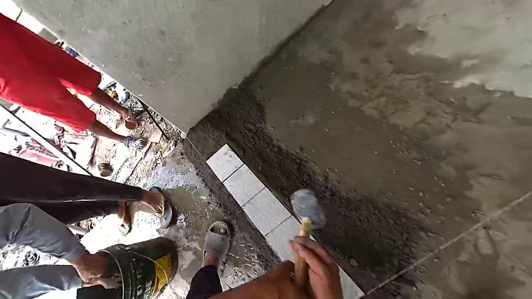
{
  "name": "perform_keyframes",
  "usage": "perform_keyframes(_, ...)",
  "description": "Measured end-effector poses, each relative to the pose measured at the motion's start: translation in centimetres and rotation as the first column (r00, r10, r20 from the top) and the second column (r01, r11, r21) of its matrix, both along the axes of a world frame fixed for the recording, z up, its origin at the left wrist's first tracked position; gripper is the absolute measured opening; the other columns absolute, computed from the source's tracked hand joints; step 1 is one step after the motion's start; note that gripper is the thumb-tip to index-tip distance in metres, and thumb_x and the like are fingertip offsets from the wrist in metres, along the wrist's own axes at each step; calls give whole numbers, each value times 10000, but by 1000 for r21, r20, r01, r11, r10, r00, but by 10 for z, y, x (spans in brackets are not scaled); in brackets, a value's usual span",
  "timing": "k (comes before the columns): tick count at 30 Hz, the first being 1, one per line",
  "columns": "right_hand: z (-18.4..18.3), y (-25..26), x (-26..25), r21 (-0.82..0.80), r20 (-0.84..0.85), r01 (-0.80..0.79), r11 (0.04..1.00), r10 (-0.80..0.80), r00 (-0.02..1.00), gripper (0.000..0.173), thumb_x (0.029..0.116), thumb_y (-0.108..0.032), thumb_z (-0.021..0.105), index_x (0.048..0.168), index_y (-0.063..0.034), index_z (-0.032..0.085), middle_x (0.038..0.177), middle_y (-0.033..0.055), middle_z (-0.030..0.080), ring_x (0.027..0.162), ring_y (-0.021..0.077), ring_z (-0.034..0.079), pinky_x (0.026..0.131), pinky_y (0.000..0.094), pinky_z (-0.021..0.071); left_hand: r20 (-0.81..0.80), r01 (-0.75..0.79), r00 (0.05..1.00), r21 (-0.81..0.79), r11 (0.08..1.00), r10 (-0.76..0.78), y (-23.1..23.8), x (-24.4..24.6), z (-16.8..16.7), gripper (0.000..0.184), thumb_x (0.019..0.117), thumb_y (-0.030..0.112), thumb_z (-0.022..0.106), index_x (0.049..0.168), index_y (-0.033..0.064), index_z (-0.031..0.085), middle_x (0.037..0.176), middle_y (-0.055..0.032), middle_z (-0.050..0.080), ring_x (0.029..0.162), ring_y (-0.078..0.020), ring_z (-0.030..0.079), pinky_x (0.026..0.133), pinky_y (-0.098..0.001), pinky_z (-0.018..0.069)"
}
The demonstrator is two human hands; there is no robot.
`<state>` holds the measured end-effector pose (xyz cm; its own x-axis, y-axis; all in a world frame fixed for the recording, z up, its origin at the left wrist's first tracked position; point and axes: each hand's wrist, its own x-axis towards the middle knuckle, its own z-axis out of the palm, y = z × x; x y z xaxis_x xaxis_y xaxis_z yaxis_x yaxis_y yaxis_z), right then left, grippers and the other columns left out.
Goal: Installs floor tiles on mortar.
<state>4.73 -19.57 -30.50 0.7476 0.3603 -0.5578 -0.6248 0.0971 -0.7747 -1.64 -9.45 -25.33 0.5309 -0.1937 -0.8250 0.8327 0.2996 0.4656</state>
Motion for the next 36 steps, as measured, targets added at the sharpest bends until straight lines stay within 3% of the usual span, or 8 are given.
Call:
perform_keyframes(2,-27,61,5,89,75,-228,970,222,972,264,970,-122,565,1129,-4,739,1233,120,696,1134,205,658,955,376,562,26,-129,992,224,966,127,69,-13,-21,462,851,25,662,1290,20,517,840,-55,633,615,-128,592,550,-295,520)
perform_keyframes(3,-46,89,10,66,155,-346,936,333,930,286,971,-153,575,1155,-27,753,1336,144,654,1256,236,608,1037,403,532,31,-153,988,351,924,152,105,-21,-39,444,841,49,653,1270,20,543,827,-60,632,604,-144,585,543,-315,512)
perform_keyframes(6,-107,165,35,-403,327,-547,734,673,663,330,1007,-255,598,1287,-130,719,1507,184,516,1421,314,471,1144,492,438,70,-191,981,548,814,182,195,-55,-104,490,862,103,666,1319,12,516,876,-97,662,631,-200,640,555,-373,562)
perform_keyframes(9,-158,244,49,-770,295,-433,469,863,411,437,993,-328,643,1400,-171,645,1577,217,428,1474,429,364,1163,661,301,109,-228,972,626,746,206,261,-69,-153,417,934,219,678,1279,13,567,823,-84,633,593,-185,599,543,-370,538)
perform_keyframes(14,-223,333,68,-915,306,-195,354,922,239,642,938,-448,685,1505,-190,530,1640,218,321,1525,447,256,1162,727,213,162,-319,946,624,713,281,305,-66,-215,513,1041,520,449,1170,51,611,648,-19,542,484,-150,526,456,-330,492)
perform_keyframes(17,-236,345,76,-938,264,-178,298,945,192,705,890,-470,744,1501,-186,535,1650,211,304,1526,464,236,1151,753,196,153,-316,947,603,732,283,318,-68,-225,558,1082,511,327,1178,44,618,646,-24,539,478,-149,516,454,-322,484)
perform_keyframes(24,-241,344,79,-950,292,-72,304,947,135,703,879,-469,768,1476,-160,561,1631,196,353,1505,444,304,1137,736,251,188,-243,970,691,681,156,322,-58,-249,677,1023,689,288,1069,109,634,650,-10,559,530,-170,562,515,-377,518)
perform_keyframes(36,-242,340,77,-957,282,-27,287,952,119,796,867,-494,775,1476,-46,526,1624,190,368,1498,413,332,1152,687,278,157,-196,980,701,686,119,324,-47,-256,656,1045,648,279,1058,92,626,664,-20,546,567,-177,572,561,-389,524)
